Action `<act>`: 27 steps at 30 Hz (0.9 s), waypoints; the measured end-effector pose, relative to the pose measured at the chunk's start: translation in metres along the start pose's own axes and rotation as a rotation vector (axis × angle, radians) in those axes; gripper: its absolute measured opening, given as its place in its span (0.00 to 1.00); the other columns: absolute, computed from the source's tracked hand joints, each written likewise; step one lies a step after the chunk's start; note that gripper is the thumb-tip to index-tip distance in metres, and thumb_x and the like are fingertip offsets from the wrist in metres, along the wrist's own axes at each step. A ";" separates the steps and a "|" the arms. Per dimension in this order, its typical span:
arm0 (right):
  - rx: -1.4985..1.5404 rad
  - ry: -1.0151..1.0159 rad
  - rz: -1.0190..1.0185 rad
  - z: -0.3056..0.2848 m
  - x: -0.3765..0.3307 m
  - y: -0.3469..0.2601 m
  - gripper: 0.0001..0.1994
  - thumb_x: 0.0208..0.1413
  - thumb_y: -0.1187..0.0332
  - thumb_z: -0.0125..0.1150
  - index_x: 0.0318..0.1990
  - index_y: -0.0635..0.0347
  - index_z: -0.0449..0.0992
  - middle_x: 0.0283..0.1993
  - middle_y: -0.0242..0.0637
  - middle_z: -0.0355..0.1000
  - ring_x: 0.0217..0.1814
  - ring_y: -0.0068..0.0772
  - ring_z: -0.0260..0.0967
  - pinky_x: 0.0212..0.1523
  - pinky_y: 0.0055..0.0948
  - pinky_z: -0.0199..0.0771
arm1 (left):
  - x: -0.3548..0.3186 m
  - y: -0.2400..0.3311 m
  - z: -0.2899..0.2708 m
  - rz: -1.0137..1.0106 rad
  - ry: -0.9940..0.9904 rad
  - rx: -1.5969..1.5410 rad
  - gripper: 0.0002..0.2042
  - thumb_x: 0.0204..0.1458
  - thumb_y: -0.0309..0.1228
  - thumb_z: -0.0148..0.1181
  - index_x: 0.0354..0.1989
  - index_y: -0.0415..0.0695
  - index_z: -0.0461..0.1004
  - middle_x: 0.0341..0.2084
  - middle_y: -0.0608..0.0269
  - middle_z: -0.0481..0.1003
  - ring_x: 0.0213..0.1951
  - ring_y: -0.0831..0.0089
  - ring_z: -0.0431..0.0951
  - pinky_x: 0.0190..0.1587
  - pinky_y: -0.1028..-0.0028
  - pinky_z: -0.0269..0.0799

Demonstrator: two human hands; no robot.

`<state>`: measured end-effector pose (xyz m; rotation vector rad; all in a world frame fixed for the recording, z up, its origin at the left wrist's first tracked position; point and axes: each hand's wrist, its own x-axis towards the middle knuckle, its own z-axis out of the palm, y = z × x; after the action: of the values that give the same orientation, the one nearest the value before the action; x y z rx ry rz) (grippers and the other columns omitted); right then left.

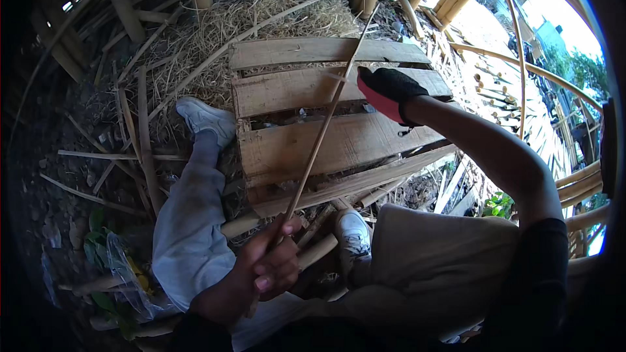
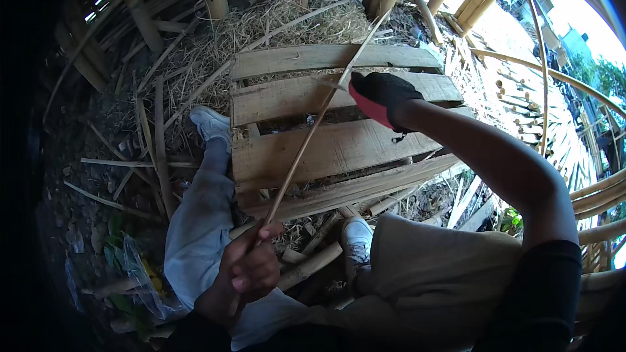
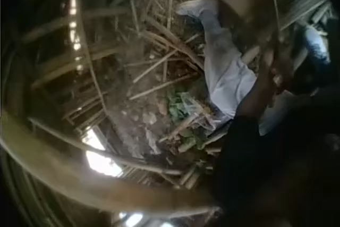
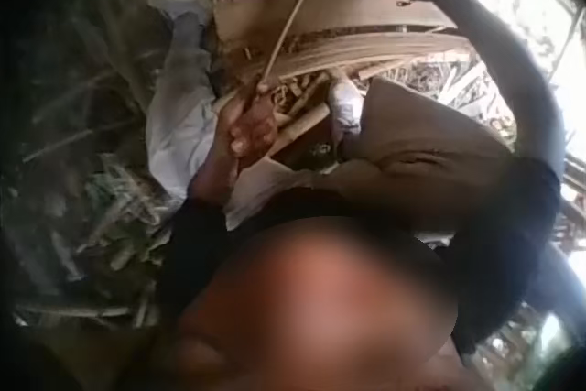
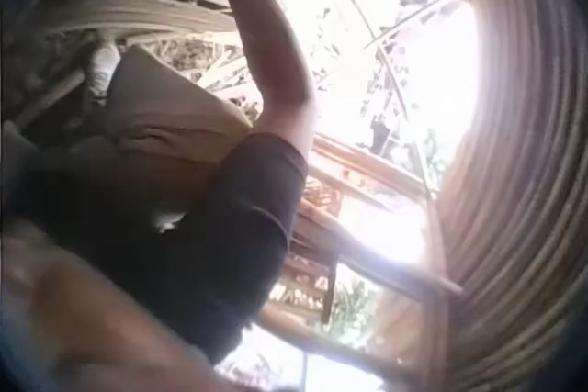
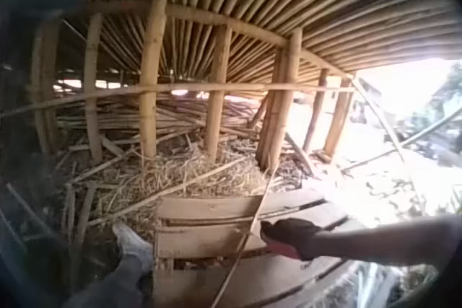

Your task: The person sits on the ground and uses a knife to shave and smooth a long bamboo stick held in the left hand. The person repeatedly scrapes along the length of the bamboo, removing thin strips and refining its surface.

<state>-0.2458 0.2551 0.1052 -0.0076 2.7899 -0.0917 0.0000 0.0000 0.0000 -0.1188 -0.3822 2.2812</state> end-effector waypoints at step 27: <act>0.073 0.652 -0.242 0.001 0.020 0.043 0.27 0.66 0.41 0.46 0.46 0.57 0.78 0.38 0.49 0.78 0.46 0.52 0.76 0.48 0.45 0.72 | -0.014 0.027 0.024 0.182 0.057 0.358 0.16 0.74 0.43 0.27 0.45 0.49 0.62 0.07 0.75 0.58 0.06 0.78 0.64 0.07 0.78 0.54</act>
<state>-0.2637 0.2977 0.0946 -0.3579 3.4196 -0.3034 -0.0146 -0.0324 0.0138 -0.0368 0.0739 2.4799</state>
